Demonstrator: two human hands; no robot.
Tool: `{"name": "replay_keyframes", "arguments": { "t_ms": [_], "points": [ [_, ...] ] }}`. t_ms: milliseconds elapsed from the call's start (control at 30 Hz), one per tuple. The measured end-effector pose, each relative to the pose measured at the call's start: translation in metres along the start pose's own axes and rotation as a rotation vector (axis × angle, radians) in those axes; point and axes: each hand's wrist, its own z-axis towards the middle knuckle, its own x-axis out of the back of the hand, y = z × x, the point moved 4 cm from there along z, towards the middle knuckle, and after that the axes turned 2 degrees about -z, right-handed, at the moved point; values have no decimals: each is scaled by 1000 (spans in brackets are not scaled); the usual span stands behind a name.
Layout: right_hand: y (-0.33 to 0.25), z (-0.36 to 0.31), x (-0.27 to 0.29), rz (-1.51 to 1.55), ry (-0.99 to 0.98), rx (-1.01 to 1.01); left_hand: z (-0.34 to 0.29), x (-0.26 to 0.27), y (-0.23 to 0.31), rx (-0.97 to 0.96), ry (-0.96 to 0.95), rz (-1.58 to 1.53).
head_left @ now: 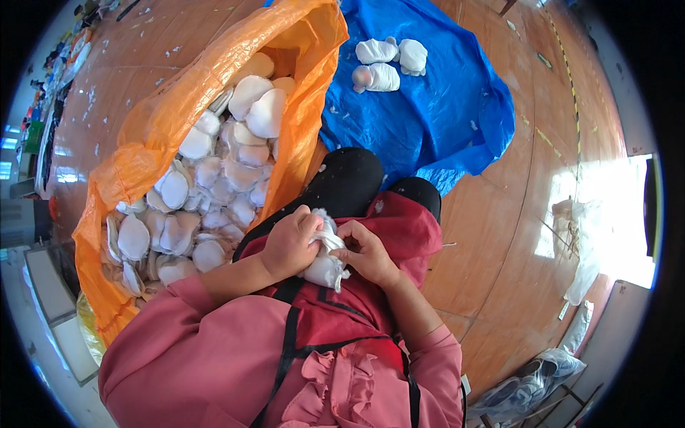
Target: The person sits on the floor and stuffs white material into small fabric pouches, then ties them closed. The person places the finished pouches onto a blue tarp nearby.
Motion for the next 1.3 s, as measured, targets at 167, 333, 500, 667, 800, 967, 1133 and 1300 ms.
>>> {"name": "replay_keyframes", "arguments": {
  "t_ms": [167, 333, 500, 667, 800, 967, 1133, 1300],
  "points": [
    [-21, 11, -4, -466, 62, 163, -1, -1, -6, 2, 45, -2],
    [-14, 7, -16, -451, 189, 88, -8, 12, 2, -46, -54, -11],
    [2, 7, -24, -358, 312, 315, -14, 27, 18, -82, -121, -56],
    [1, 6, -26, -248, 308, 94, -22, 28, 19, -160, -144, -17],
    [-3, 3, -25, -404, 281, 232, -22, 29, 21, -134, -35, -19],
    [-19, 1, -17, -439, 5, 382, -31, 34, 15, -161, -74, -44],
    [-32, -4, -10, -530, -224, 385, -37, 39, 8, -204, -120, -94],
    [-19, 2, -14, -602, -219, 482, -40, 38, -1, -173, -144, -120]
  ]
}}
